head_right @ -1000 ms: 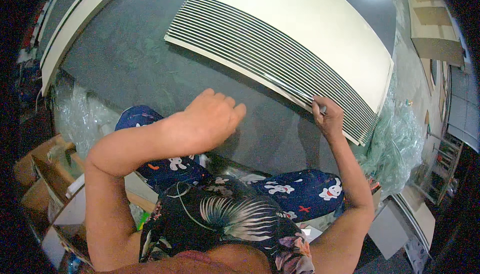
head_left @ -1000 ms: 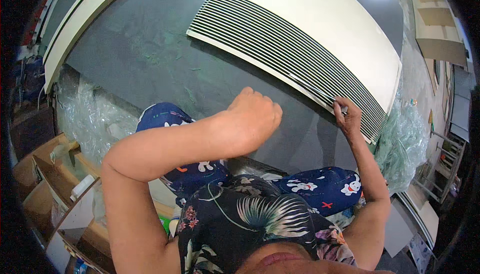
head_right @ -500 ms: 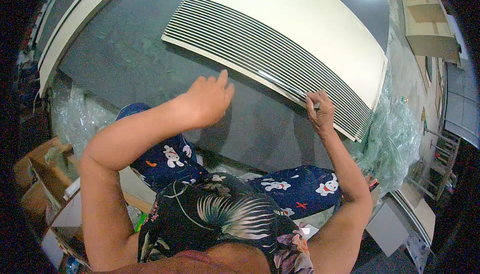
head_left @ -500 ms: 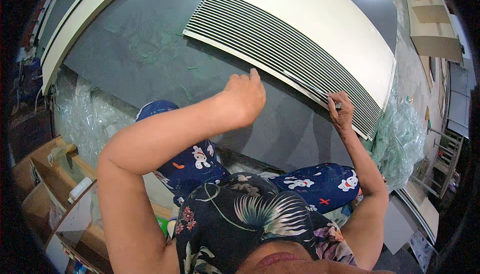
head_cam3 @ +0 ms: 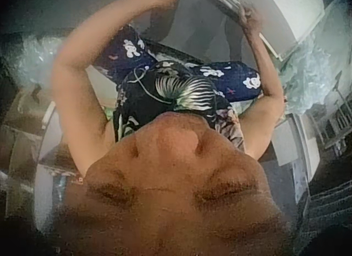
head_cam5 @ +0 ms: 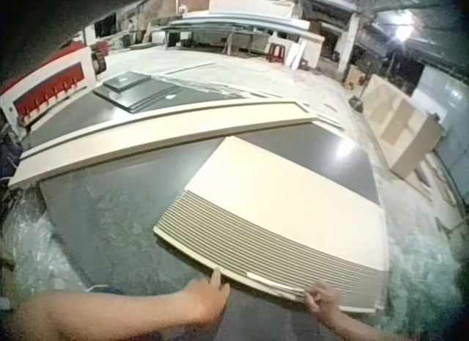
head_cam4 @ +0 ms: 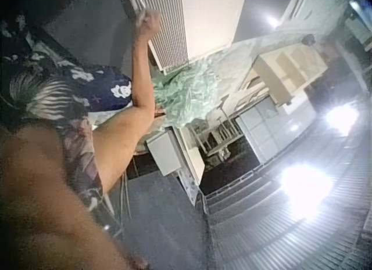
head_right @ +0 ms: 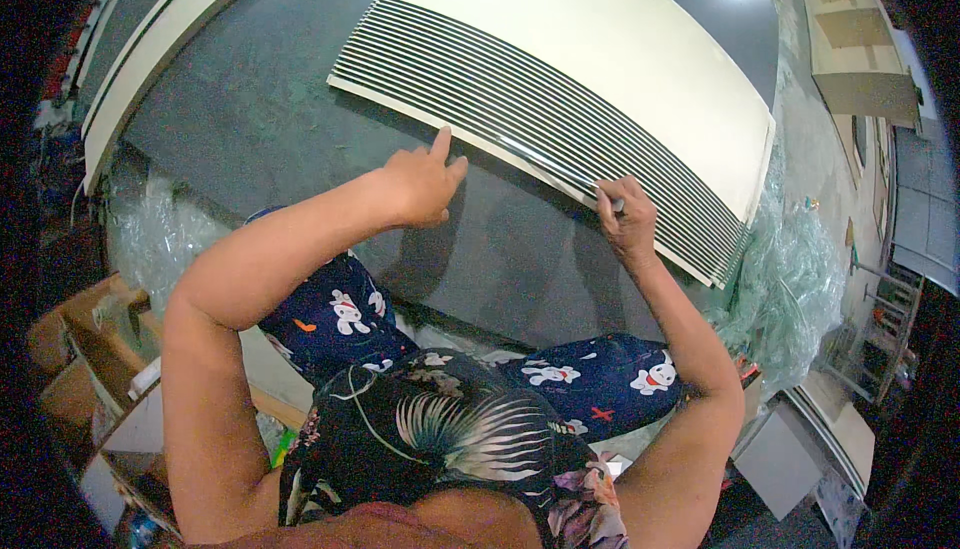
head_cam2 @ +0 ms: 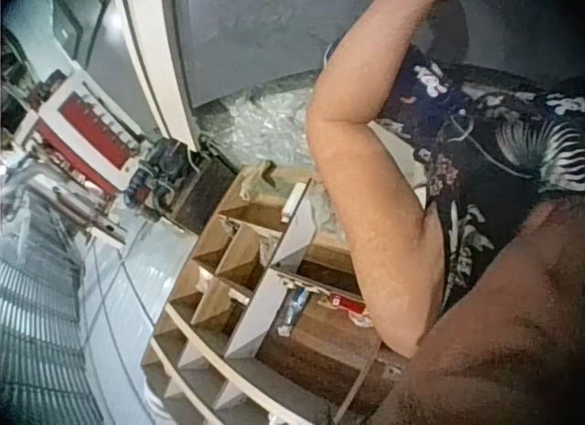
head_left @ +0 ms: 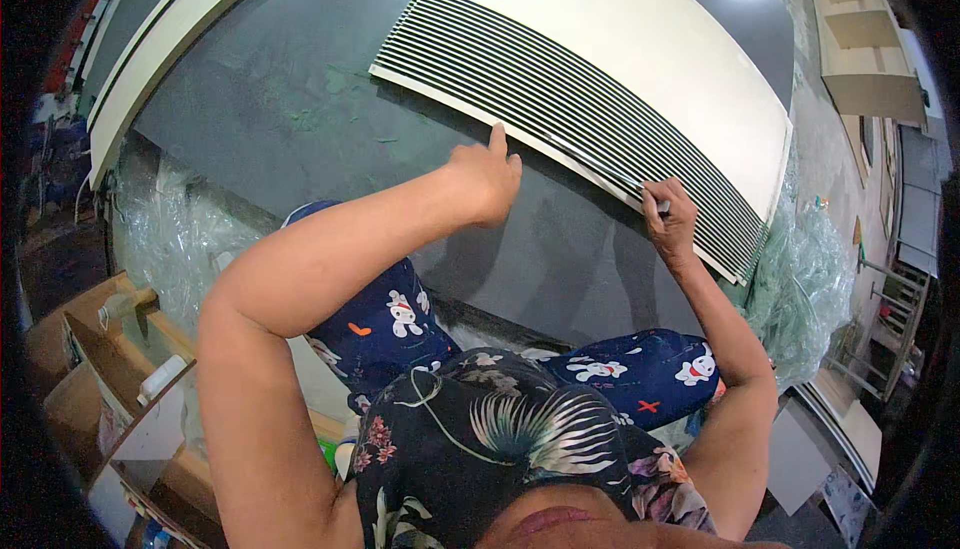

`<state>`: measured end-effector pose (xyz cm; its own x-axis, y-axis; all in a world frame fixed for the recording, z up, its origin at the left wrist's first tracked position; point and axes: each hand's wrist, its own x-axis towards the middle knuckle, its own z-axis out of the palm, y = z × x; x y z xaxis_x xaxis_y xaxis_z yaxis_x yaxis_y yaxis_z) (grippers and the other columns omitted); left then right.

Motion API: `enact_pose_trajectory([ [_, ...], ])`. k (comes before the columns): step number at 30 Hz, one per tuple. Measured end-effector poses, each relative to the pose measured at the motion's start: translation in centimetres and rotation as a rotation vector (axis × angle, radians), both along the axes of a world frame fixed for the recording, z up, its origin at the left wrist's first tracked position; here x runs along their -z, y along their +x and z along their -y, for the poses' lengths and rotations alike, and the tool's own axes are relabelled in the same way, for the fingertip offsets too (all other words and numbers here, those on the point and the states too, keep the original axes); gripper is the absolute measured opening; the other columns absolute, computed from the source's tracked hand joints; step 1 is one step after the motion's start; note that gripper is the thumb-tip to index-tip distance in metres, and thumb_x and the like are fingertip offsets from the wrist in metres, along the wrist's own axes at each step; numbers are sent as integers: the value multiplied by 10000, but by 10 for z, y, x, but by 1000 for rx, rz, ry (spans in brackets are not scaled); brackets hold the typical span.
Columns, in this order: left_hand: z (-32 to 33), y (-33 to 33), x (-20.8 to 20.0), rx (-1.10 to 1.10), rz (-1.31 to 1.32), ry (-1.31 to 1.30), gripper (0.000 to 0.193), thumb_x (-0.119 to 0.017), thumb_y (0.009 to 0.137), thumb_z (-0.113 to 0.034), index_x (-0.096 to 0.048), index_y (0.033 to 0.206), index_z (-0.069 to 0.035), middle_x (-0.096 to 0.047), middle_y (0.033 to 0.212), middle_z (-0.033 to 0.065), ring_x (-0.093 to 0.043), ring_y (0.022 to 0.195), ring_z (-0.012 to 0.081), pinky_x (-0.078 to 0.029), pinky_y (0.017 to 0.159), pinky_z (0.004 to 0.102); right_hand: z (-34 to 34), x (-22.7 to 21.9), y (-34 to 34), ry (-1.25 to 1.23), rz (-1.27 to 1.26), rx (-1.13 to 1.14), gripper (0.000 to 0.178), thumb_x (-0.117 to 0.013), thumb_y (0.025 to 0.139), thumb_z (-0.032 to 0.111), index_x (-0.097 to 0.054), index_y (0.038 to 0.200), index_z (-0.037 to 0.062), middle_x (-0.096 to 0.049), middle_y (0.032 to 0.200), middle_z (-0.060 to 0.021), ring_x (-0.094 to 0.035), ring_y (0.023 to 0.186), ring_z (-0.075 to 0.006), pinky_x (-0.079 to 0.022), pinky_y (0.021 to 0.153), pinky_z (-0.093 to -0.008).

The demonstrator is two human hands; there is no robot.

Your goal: The recorder uses a rubber mallet to secure panels and then uses a stylus-like tool to apply detail or filler to a grooved surface on a piece of furniture.

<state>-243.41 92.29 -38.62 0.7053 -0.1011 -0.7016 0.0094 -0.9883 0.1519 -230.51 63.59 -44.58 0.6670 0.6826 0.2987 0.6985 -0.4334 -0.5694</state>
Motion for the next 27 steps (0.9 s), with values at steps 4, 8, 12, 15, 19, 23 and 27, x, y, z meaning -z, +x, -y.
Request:
enact_pose_trajectory([
  [4, 2, -1, 0, 17, -18, 9, 773, -687, 828, -317, -316, 1457, -65, -155, 1498, 346, -547, 1147, 402, -483, 918, 446, -29, -4, -6, -10, -44, 13, 73, -656, 807, 6, -667, 876, 26, -546, 686, -90, -539, 579, -195, -442, 551, -292],
  [8, 2, 0, 2, 31, -26, 8, 768, -678, 834, -314, -310, 1462, -69, -163, 1489, 360, -549, 1148, 398, -483, 921, 445, -35, -5, -5, -4, -91, 18, 59, -659, 813, 17, -668, 871, 24, -572, 704, -89, -554, 600, -195, -451, 570, -289],
  [12, 4, -1, -3, 36, -28, 1, 761, -677, 833, -313, -320, 1451, -49, -187, 1479, 366, -563, 1131, 396, -480, 923, 448, -36, -3, -2, -8, -93, 0, 69, -664, 814, 26, -676, 882, 26, -587, 721, -98, -572, 615, -196, -458, 576, -289],
  [15, 3, -2, 0, 31, -32, -5, 757, -676, 833, -322, -327, 1442, -38, -194, 1476, 368, -570, 1118, 401, -477, 923, 453, -34, -5, 2, -17, -81, -19, 77, -662, 810, 17, -677, 885, 23, -590, 726, -98, -571, 609, -197, -460, 570, -292],
  [19, 1, -3, -2, 58, 45, 9, 759, -677, 831, -336, -335, 1438, -37, -191, 1472, 377, -573, 1109, 405, -474, 920, 455, -11, -5, 4, -30, -41, -1, 93, -640, 795, -21, -680, 872, 12, -572, 700, -87, -559, 597, -181, -454, 567, -278],
  [23, 2, -5, -4, 65, 42, 1, 760, -678, 829, -336, -336, 1436, -31, -191, 1468, 384, -574, 1108, 400, -473, 920, 453, -35, -7, -1, -70, -46, 0, 88, -641, 793, -21, -681, 862, 17, -569, 687, -83, -557, 588, -176, -452, 563, -270],
  [27, 6, 0, 0, 63, 7, 0, 761, -679, 830, -338, -338, 1436, -30, -190, 1465, 389, -583, 1095, 396, -488, 898, 448, -50, 4, -1, 13, -106, 0, 51, -672, 794, 19, -672, 845, 15, -593, 709, -94, -573, 586, -197, -465, 560, -295],
])
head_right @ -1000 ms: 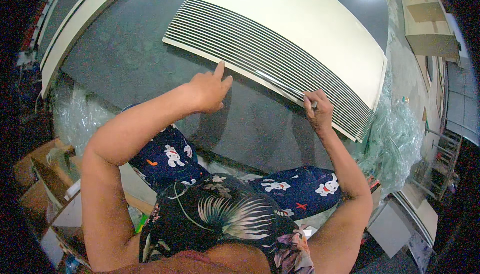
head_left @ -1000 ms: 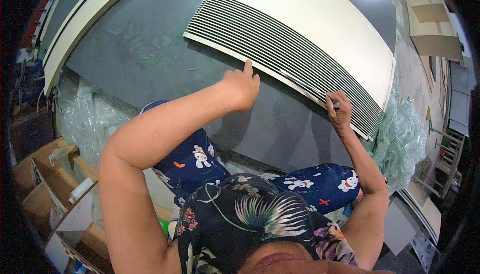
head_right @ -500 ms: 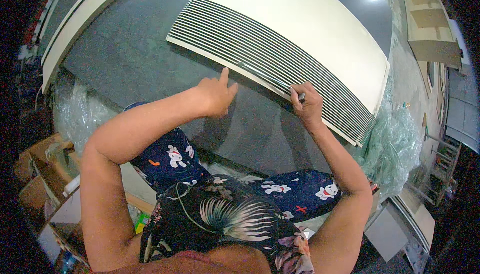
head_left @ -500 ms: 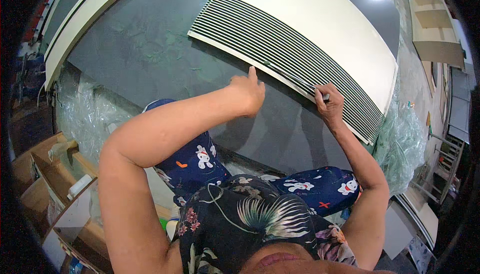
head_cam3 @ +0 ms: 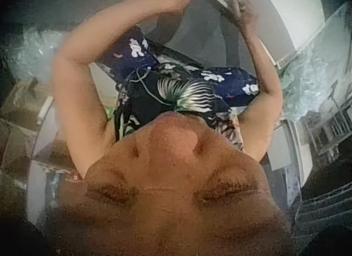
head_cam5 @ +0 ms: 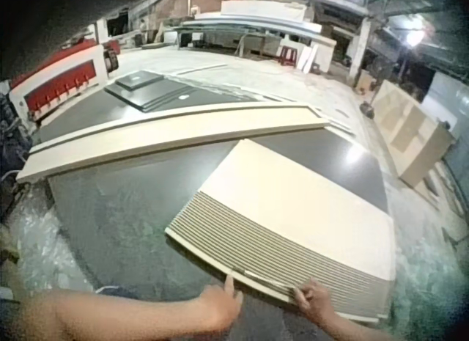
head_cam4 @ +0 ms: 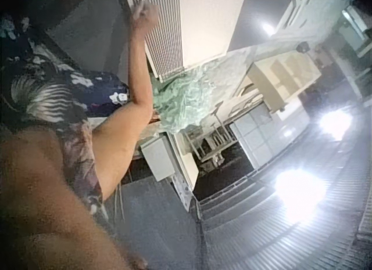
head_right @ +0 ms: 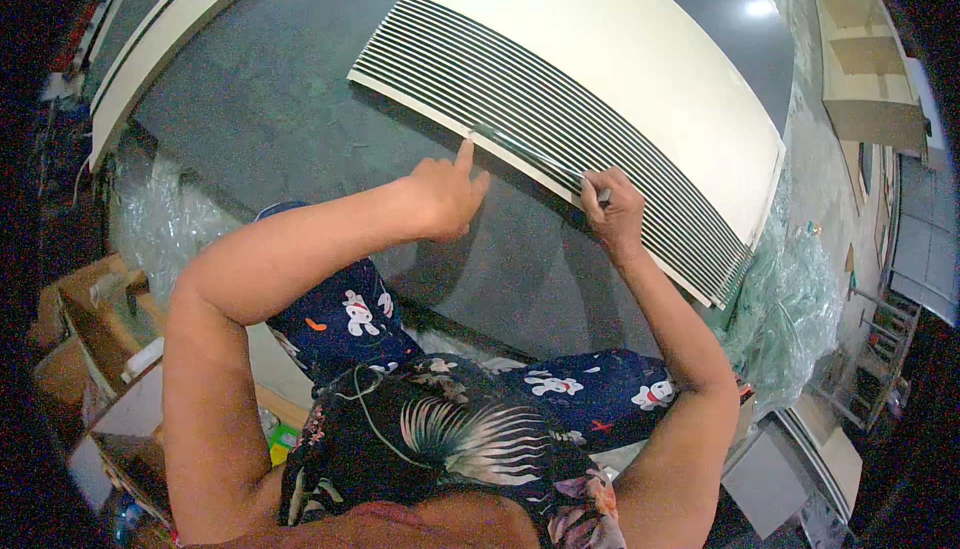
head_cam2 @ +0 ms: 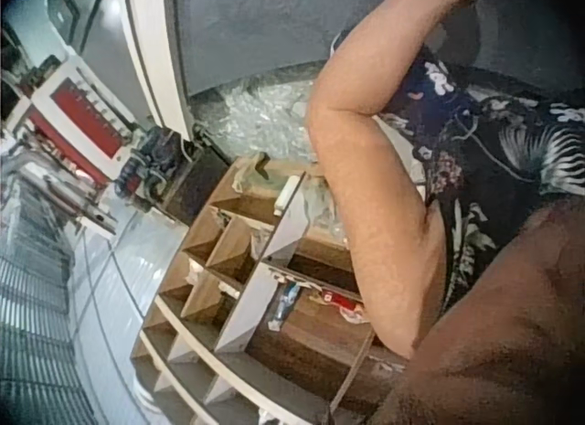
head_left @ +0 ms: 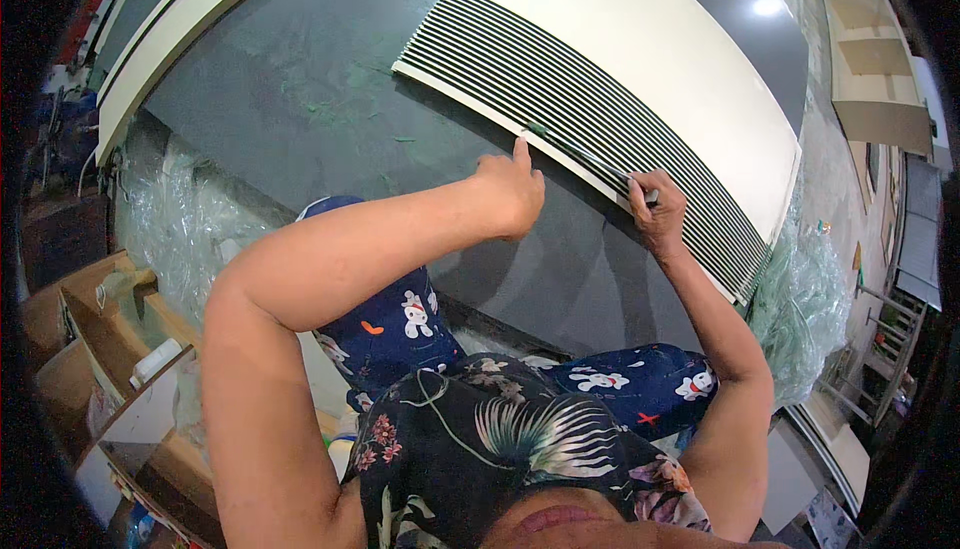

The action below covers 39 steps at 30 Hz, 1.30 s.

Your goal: The recorder uses a rubber mallet to secure panels and then uses a stylus-like tool to apply detail or filler to a grooved surface on a piece of furniture.

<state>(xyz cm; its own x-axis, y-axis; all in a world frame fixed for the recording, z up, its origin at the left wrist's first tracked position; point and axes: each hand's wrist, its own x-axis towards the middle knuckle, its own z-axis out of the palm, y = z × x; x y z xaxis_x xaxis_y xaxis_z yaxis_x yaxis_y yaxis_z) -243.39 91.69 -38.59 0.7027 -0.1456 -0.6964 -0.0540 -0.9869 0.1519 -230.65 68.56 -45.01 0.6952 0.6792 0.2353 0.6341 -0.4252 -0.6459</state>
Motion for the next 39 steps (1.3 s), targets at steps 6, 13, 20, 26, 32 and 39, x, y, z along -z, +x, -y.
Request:
enact_pose_trajectory([
  [6, -3, 1, 1, 9, 15, 35, 760, -685, 827, -334, -343, 1440, -41, -177, 1462, 399, -591, 1084, 395, -500, 884, 444, 27, -4, 1, 12, 80, -14, 61, -669, 798, 17, -680, 858, 12, -558, 665, -97, -563, 584, -201, -457, 551, -294],
  [13, 0, 5, 1, -31, -41, 0, 745, -676, 823, -311, -348, 1435, -41, -153, 1471, 397, -581, 1105, 404, -490, 899, 460, -39, 8, -8, 60, 28, -23, 75, -671, 795, 47, -683, 868, 32, -592, 707, -108, -594, 589, -228, -473, 560, -320],
  [20, -1, 5, 1, 4, -65, -12, 701, -655, 822, -295, -376, 1413, -42, -153, 1479, 384, -578, 1117, 399, -481, 912, 446, -25, 1, -3, -21, 99, -53, 77, -655, 806, 27, -678, 877, 13, -598, 734, -113, -604, 623, -231, -488, 586, -319],
  [26, -4, 3, -3, 3, -78, -22, 706, -666, 817, -305, -382, 1410, -48, -142, 1485, 382, -575, 1126, 392, -471, 924, 430, 11, -4, -5, -5, 67, -44, 77, -644, 793, -20, -668, 864, -6, -590, 684, -105, -584, 599, -207, -465, 562, -292],
  [32, -2, 11, -4, 65, -118, 8, 761, -703, 790, -325, -372, 1416, -47, -138, 1483, 387, -606, 1096, 384, -477, 907, 421, -12, 3, -10, -5, 38, 26, 63, -654, 785, -17, -672, 842, 3, -612, 715, -108, -604, 624, -196, -478, 592, -278],
  [39, -3, 11, -5, 51, -107, 4, 762, -727, 758, -342, -411, 1381, -39, -149, 1472, 399, -640, 1027, 398, -488, 880, 438, 21, -9, -4, 13, 39, -60, 102, -639, 784, -48, -663, 871, 0, -618, 723, -106, -601, 615, -206, -472, 563, -296],
])
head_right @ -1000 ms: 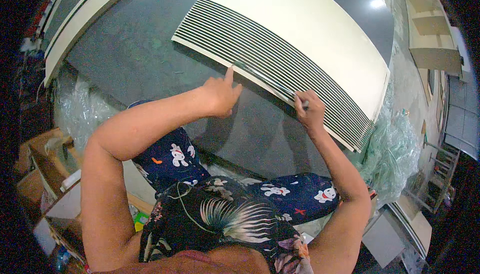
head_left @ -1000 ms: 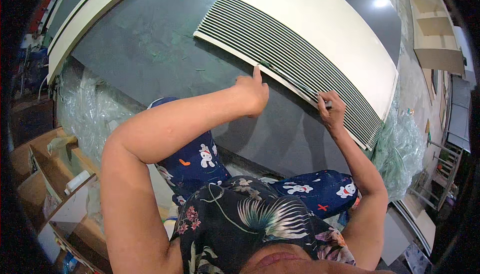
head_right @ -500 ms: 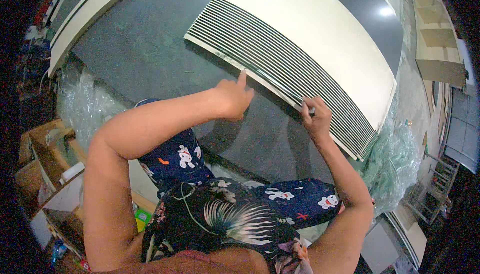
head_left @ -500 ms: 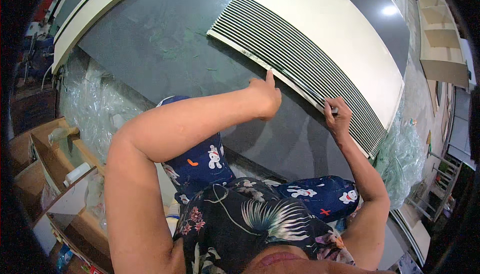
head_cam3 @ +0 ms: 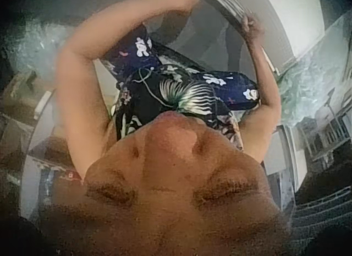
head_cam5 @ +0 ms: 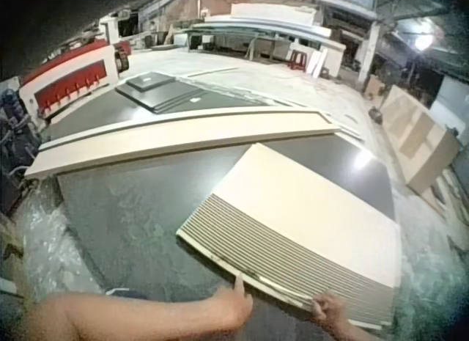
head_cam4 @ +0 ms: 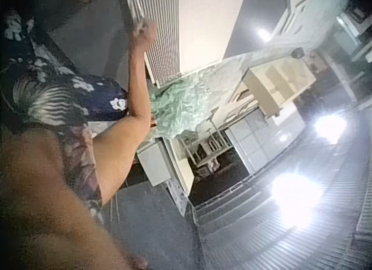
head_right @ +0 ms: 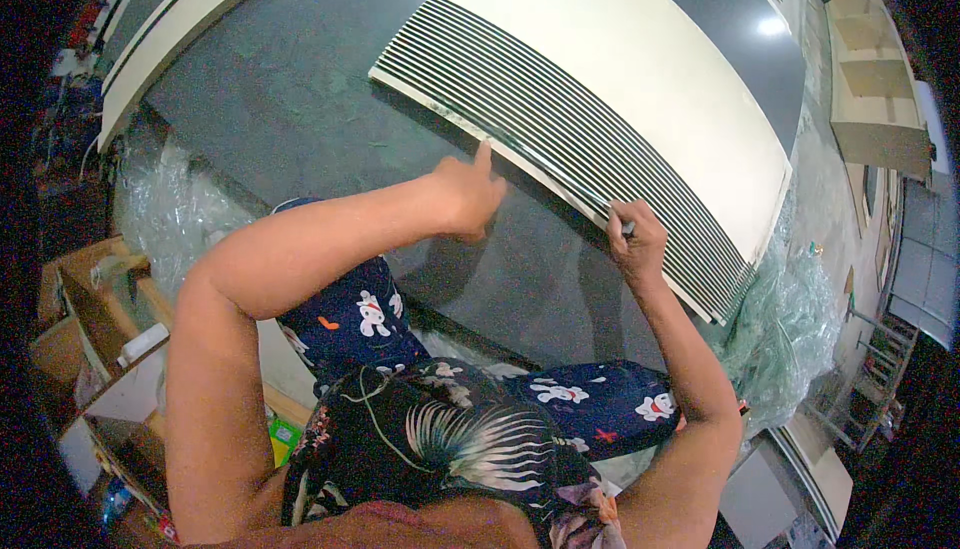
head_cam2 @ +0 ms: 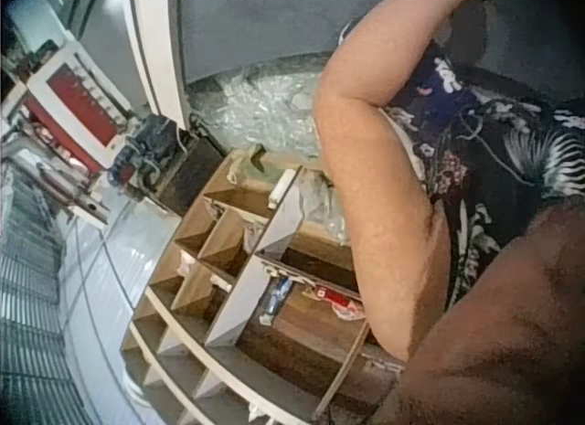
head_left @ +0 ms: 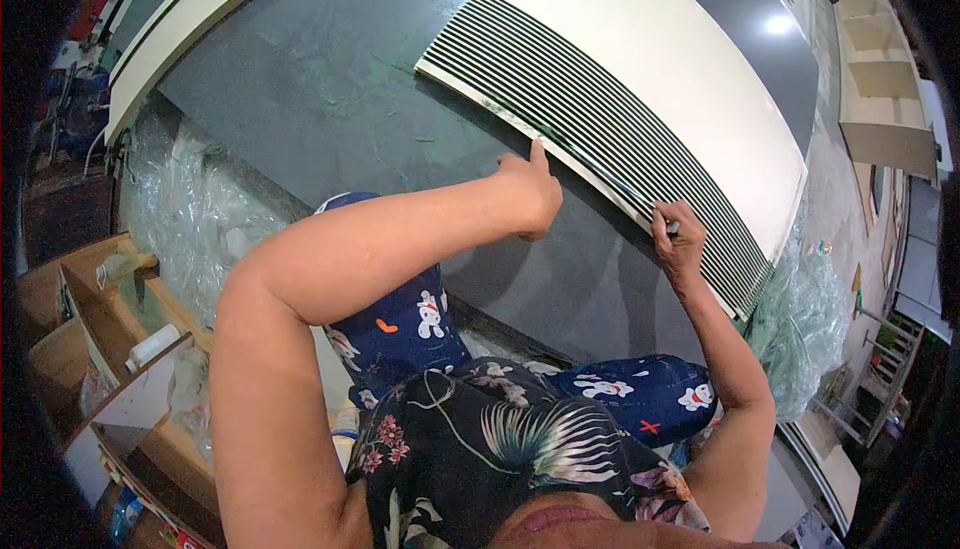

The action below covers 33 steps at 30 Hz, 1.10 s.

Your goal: The recorder uses a rubber mallet to secure panels and then uses a stylus-like tool to apply detail or filler to a grooved surface on a piece of furniture.

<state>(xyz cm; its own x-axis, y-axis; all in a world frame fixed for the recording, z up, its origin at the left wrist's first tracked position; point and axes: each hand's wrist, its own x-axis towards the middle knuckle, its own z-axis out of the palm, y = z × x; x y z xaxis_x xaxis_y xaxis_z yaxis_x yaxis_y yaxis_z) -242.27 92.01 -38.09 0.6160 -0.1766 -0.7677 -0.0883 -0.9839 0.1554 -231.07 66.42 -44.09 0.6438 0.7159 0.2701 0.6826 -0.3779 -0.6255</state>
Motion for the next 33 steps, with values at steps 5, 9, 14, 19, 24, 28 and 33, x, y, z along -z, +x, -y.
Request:
enact_pose_trajectory([
  [5, 0, 0, -1, -17, 23, 0, 736, -749, 723, -355, -465, 1321, -35, -171, 1456, 412, -648, 1002, 406, -496, 862, 456, -54, 14, -1, -28, 25, 1, 98, -674, 799, 26, -672, 896, 17, -623, 754, -113, -616, 634, -225, -493, 595, -305],
  [9, -1, 1, 0, -46, 20, 9, 737, -762, 715, -351, -473, 1318, -41, -174, 1459, 407, -642, 1013, 407, -498, 860, 457, -72, 14, -3, 42, -24, -25, 111, -667, 795, 27, -680, 905, 24, -617, 745, -117, -613, 624, -222, -491, 591, -310],
  [14, -2, 0, -1, -61, 29, -39, 735, -773, 718, -356, -482, 1305, -25, -185, 1461, 396, -630, 1036, 412, -503, 863, 451, -27, 13, -3, 7, 13, 25, 97, -655, 791, -1, -690, 881, 5, -607, 706, -109, -602, 600, -214, -483, 575, -294],
  [19, 1, 2, -3, -49, 21, -13, 739, -775, 719, -358, -480, 1311, -28, -182, 1465, 391, -635, 1032, 400, -499, 874, 444, -40, 9, -2, -21, 14, 46, 46, -667, 789, -6, -660, 834, 0, -615, 732, -106, -611, 632, -210, -486, 605, -290],
  [24, -3, 3, -14, -76, -63, -21, 645, -646, 824, -317, -474, 1374, -26, -132, 1509, 352, -476, 1268, 400, -439, 943, 504, -34, 2, -5, 11, 18, 10, 98, -638, 790, -29, -672, 879, -3, -586, 704, -108, -581, 612, -193, -472, 591, -284],
  [28, -3, 1, -4, -63, -20, -4, 698, -707, 776, -357, -473, 1354, -42, -157, 1491, 365, -545, 1174, 391, -470, 908, 468, -20, 15, 5, 36, 65, -11, 57, -653, 800, -7, -662, 856, 0, -579, 686, -89, -567, 554, -190, -462, 533, -279],
  [33, 1, 7, -9, -5, -8, 39, 739, -761, 732, -381, -474, 1326, -48, -181, 1466, 389, -624, 1065, 389, -500, 884, 438, -70, 6, -2, 27, -33, 2, 73, -662, 786, 2, -666, 859, 8, -630, 751, -110, -625, 617, -193, -499, 578, -290],
])
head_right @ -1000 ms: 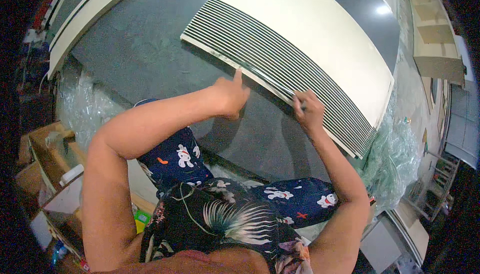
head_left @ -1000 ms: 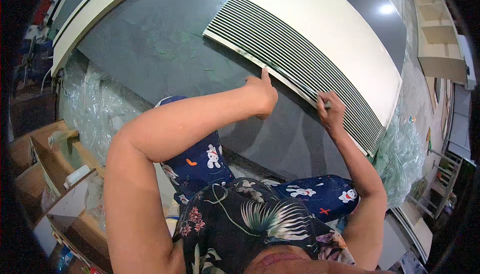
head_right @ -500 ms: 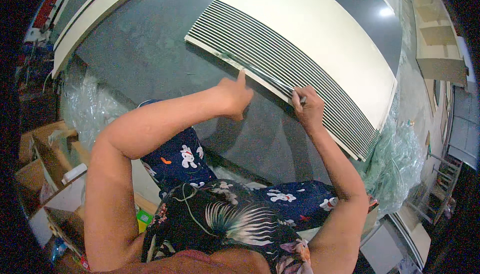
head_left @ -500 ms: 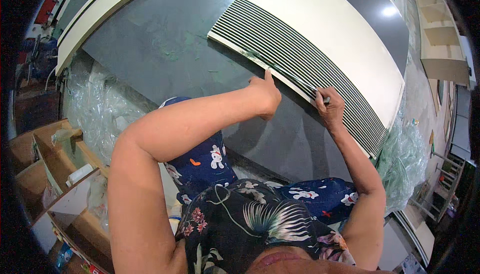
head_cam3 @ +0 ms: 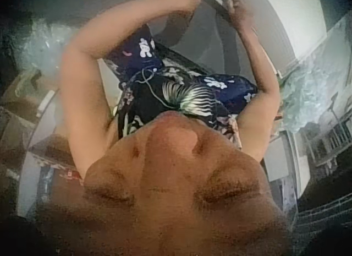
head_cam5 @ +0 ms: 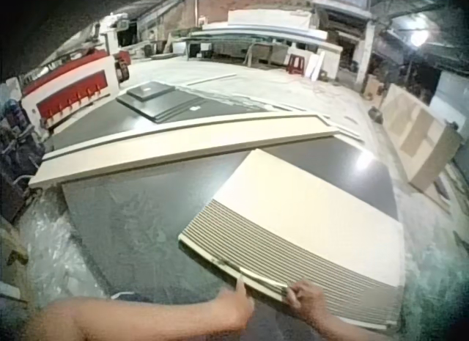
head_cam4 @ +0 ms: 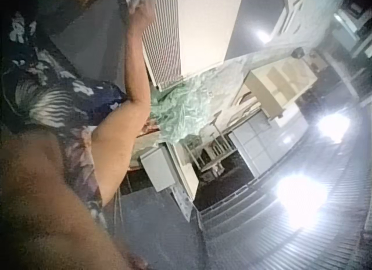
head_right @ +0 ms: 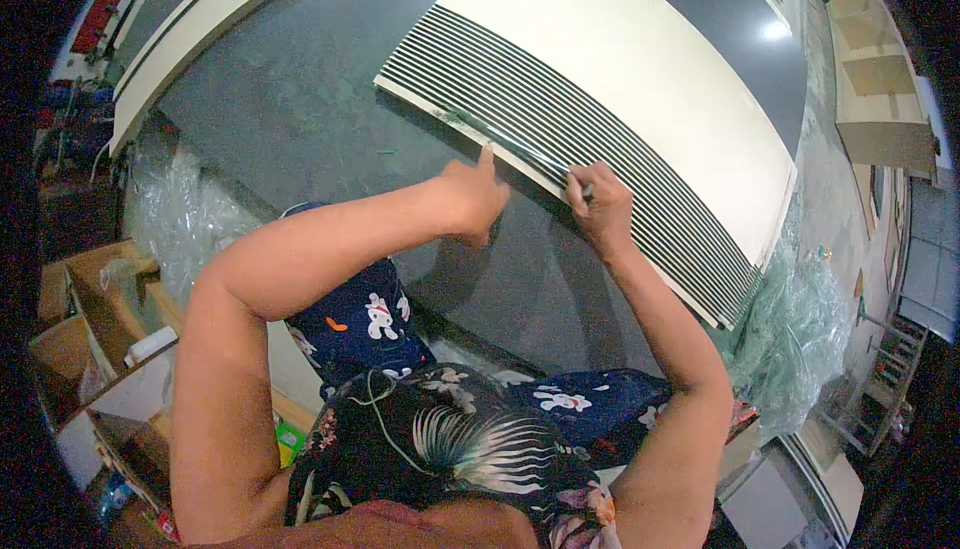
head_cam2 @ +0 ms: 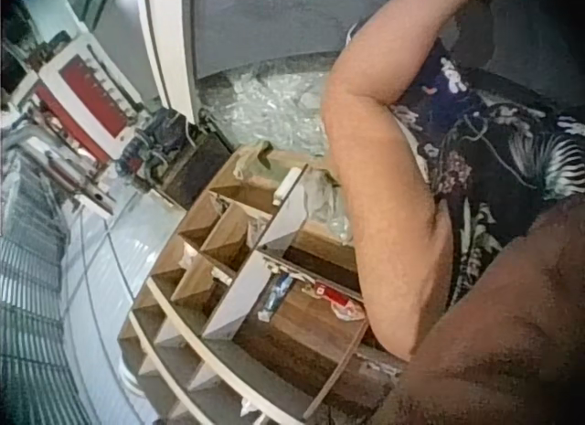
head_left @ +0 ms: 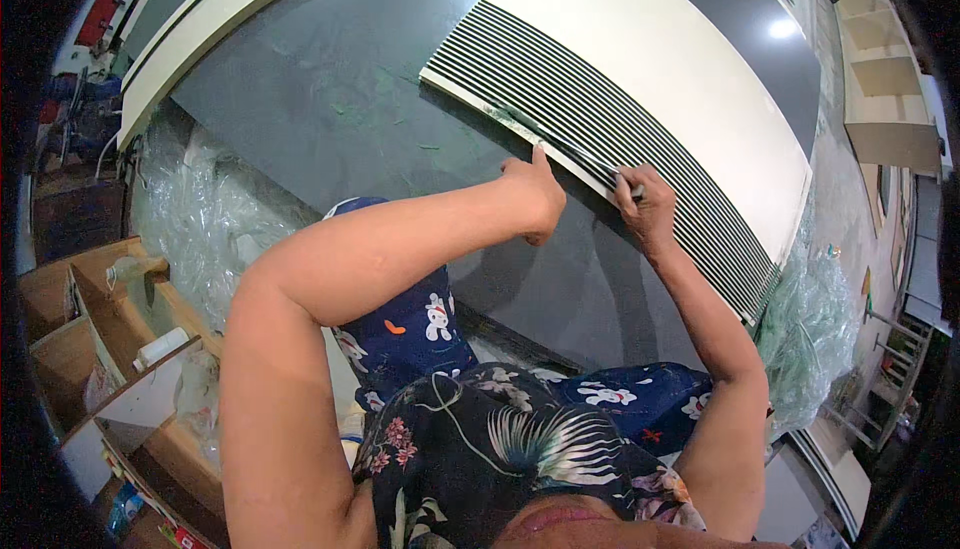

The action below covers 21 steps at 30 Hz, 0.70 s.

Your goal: The recorder uses a rubber mallet to secure panels and then uses a stylus-like tool to apply detail or filler to a grooved surface on a piece of furniture.

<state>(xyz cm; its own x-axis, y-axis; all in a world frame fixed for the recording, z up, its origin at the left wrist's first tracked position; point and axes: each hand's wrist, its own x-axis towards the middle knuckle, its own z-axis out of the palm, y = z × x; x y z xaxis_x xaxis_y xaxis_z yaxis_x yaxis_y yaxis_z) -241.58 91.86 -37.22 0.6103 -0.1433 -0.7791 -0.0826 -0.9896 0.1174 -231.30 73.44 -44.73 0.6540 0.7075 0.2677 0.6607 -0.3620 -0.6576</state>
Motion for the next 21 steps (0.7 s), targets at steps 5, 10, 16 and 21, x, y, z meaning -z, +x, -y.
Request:
enact_pose_trajectory([
  [5, -17, 2, -1, -172, 45, -134, 645, -719, 769, -373, -510, 1290, -55, -412, 1398, 283, -585, 1114, 385, -492, 922, 438, -3, 11, -1, 22, 4, 2, 81, -700, 775, 43, -674, 847, 16, -657, 798, -105, -650, 668, -235, -515, 611, -315],
  [10, -94, 9, -28, -563, 434, -358, 551, -643, 843, -360, -569, 1225, 30, -613, 1197, 215, -594, 1102, 347, -461, 955, 396, 4, 8, -1, 19, -7, -24, 66, -643, 795, 46, -674, 852, 53, -631, 783, -94, -625, 626, -238, -500, 574, -329],
  [16, -196, -11, 4, -881, 819, -186, 522, -584, 859, -280, -540, 1257, 55, -567, 1255, 259, -549, 1174, 371, -435, 986, 396, -4, 7, -1, 40, 3, -21, 73, -629, 790, 57, -670, 850, 69, -625, 780, -72, -616, 623, -229, -496, 585, -328],
  [21, -201, -16, 68, -912, 655, -252, 560, -550, 870, -213, -448, 1332, 87, -559, 1281, 254, -518, 1235, 345, -394, 1034, 364, -3, 7, 4, -13, -34, -24, 96, -648, 804, 120, -688, 883, 85, -645, 817, -88, -646, 695, -254, -511, 631, -344],
])
